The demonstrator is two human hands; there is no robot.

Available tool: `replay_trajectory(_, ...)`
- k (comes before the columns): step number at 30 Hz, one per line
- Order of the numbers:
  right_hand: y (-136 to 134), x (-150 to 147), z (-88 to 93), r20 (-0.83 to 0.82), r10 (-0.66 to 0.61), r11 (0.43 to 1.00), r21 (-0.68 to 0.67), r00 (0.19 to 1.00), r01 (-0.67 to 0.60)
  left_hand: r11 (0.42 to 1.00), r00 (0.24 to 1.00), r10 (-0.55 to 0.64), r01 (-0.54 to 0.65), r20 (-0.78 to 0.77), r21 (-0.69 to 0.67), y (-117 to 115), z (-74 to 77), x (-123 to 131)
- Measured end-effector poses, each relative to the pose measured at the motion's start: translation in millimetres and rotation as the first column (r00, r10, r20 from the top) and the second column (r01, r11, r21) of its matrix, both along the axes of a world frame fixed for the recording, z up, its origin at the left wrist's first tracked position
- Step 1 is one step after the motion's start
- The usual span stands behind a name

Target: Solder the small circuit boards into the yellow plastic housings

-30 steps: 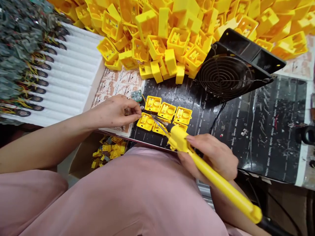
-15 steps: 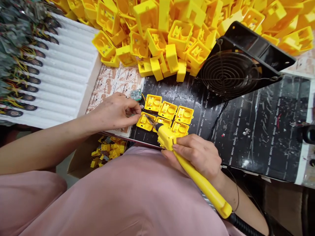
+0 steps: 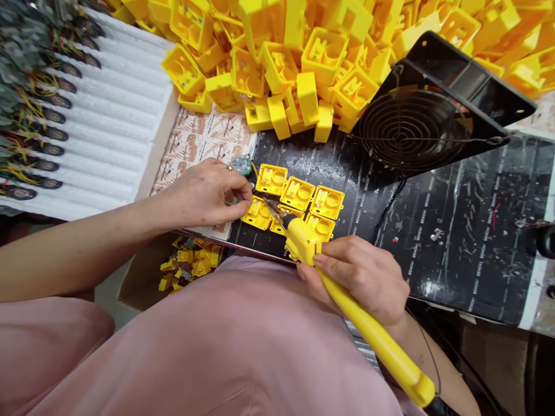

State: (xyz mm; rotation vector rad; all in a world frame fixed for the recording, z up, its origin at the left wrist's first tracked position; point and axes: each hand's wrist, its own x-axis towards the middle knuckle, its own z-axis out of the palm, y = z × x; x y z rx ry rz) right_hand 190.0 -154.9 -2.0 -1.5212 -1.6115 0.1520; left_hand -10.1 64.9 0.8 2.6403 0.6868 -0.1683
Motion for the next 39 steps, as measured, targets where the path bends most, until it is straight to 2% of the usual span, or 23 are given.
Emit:
replay_trajectory(3, 1, 4, -3.9, 0.009, 0.126, 0.983, 0.130, 0.992, -0.126, 0.998, 1.000, 0.030, -0.030, 0.005, -0.051, 1, 1.5, -4)
replay_trajectory(5, -1, 4, -6.9, -0.049, 0.072, 0.987, 0.150, 0.996, -0.064, 0.981, 0.991, 0.114, -0.100, 0.074, -0.168, 1, 0.5, -12)
replay_trajectory(7, -5, 0, -9.3, -0.098, -0.067, 0.993, 0.090, 0.993, 0.076, 0.924, 0.949, 0.265, -0.200, 0.168, -0.326, 1, -3.5, -22)
replay_trajectory(9, -8, -4, -11.2, -0.136, -0.194, 0.979, 0.033, 0.971, 0.201, 0.837, 0.884, 0.413, -0.275, 0.217, -0.472, 0, -10.0, -31)
replay_trajectory(11, -10, -8, -12.8, -0.151, -0.210, 0.974, 0.056, 0.966, 0.221, 0.765, 0.841, 0.495, -0.301, 0.220, -0.570, -1, -16.4, -37)
replay_trajectory(12, -9, -9, -13.5, -0.146, -0.193, 0.975, 0.078, 0.970, 0.206, 0.750, 0.834, 0.505, -0.298, 0.221, -0.590, -2, -18.6, -39)
replay_trajectory(13, -9, -9, -14.1, -0.132, -0.178, 0.978, 0.088, 0.975, 0.190, 0.760, 0.837, 0.494, -0.285, 0.235, -0.584, -3, -19.9, -40)
replay_trajectory(14, -9, -8, -14.6, -0.117, -0.169, 0.979, 0.093, 0.979, 0.181, 0.795, 0.849, 0.458, -0.260, 0.262, -0.548, -3, -20.1, -40)
replay_trajectory(17, -9, -6, -15.3, -0.089, -0.188, 0.979, 0.063, 0.978, 0.194, 0.935, 0.915, 0.231, -0.115, 0.331, -0.337, -2, -16.8, -39)
replay_trajectory(20, -10, -4, -15.7, -0.083, -0.173, 0.981, 0.074, 0.981, 0.179, 0.987, 0.948, 0.063, -0.013, 0.312, -0.159, -1, -13.5, -33)
replay_trajectory(24, -12, -2, -17.2, -0.072, -0.148, 0.984, 0.090, 0.986, 0.154, 0.999, 0.968, 0.051, -0.048, 0.247, -0.019, -2, -8.2, -24)
replay_trajectory(28, -16, 6, -14.1, -0.072, -0.152, 0.983, 0.094, 0.986, 0.158, 1.000, 0.983, 0.002, -0.002, 0.184, 0.002, -6, -1.3, -23)
replay_trajectory(31, -13, 10, -6.5, -0.034, 0.037, 0.997, 0.067, 0.999, -0.035, 0.999, 0.984, -0.046, 0.044, 0.172, 0.014, -8, -1.3, -25)
replay_trajectory(34, -6, 11, -1.3, -0.002, 0.215, 0.976, 0.036, 0.977, -0.215, 0.999, 0.984, -0.052, 0.050, 0.171, 0.017, -8, -2.3, -25)
replay_trajectory(36, -4, 11, -2.2, 0.018, 0.196, 0.979, 0.049, 0.980, -0.197, 0.999, 0.987, -0.043, 0.044, 0.156, -0.001, -7, -1.2, -24)
replay_trajectory(39, -6, 11, -8.1, 0.019, 0.095, 0.988, 0.119, 0.995, -0.096, 0.999, 0.994, -0.040, 0.041, 0.105, -0.010, -5, 2.2, -22)
